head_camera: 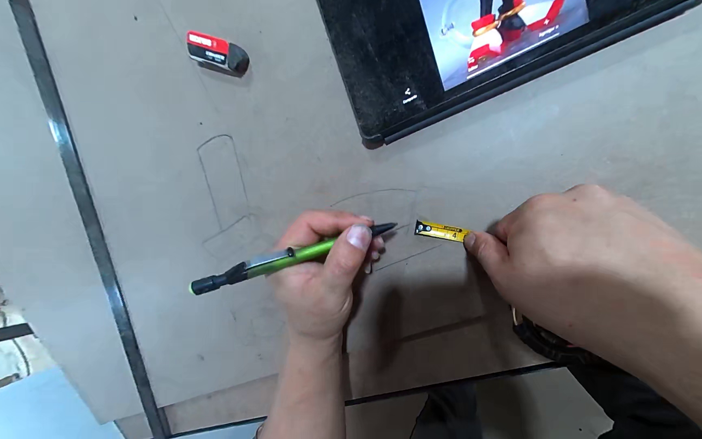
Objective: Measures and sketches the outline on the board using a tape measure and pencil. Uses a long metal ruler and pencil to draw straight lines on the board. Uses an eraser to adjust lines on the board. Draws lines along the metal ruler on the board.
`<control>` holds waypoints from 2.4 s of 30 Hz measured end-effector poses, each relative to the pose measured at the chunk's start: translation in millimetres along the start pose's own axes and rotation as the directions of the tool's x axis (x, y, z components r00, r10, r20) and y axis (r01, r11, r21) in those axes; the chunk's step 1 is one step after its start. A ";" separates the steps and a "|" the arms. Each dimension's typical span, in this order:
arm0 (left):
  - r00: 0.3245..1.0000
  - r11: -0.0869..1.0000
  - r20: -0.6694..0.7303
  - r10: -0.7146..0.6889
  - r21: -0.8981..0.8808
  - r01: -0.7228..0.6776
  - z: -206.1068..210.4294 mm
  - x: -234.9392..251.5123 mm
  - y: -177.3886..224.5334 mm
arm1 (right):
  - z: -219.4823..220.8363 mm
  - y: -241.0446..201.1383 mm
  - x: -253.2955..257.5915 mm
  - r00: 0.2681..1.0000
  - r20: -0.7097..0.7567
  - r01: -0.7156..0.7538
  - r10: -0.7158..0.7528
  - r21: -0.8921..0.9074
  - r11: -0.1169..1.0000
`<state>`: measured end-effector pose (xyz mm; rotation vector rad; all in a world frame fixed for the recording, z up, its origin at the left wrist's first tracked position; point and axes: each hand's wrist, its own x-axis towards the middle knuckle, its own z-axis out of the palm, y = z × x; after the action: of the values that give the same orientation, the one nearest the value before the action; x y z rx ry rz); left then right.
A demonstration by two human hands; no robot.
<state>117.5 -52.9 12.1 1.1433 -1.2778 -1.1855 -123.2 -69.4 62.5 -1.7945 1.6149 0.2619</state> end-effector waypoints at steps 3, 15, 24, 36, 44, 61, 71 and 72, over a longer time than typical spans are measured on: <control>1.000 0.999 0.019 0.012 0.036 -0.013 -2.6 -10.5 -0.2 | 0.3 -1.5 3.6 0.999 0.026 -0.027 0.027 -0.020 0.999; 0.994 0.987 0.073 0.080 0.134 -0.089 -0.7 -11.2 -3.1 | 9.0 -4.4 8.8 0.997 -0.072 -0.048 0.042 -0.075 0.996; 0.990 0.984 0.120 0.076 0.154 -0.094 0.3 -9.2 -0.4 | 27.8 17.9 17.4 0.995 -0.099 0.000 0.003 0.035 0.999; 0.970 0.953 0.244 0.012 0.291 -0.085 12.0 -7.0 4.9 | 7.6 -6.8 10.6 0.995 -0.050 -0.090 0.088 -0.055 0.994; 0.987 0.921 0.148 0.061 0.373 -0.113 24.9 -5.7 -1.1 | -0.7 -10.3 9.7 0.994 0.030 -0.100 0.101 -0.044 0.994; 0.981 0.923 0.187 0.045 0.368 -0.112 23.2 -2.6 -0.6 | -2.4 -5.6 11.2 0.998 0.041 -0.052 0.053 -0.017 0.998; 0.962 0.813 -0.243 0.124 0.581 0.042 -6.9 28.8 4.0 | -38.4 27.2 23.5 0.955 -0.293 0.159 -0.040 0.395 0.905; 0.967 0.776 -0.246 0.072 0.623 0.101 -1.9 33.0 4.6 | -35.9 26.4 18.7 0.969 -0.222 0.204 -0.106 0.485 0.850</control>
<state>117.9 -85.5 19.0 1.7347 -1.5082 -0.5727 -154.6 -105.5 68.8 -1.5512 1.4729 -0.3916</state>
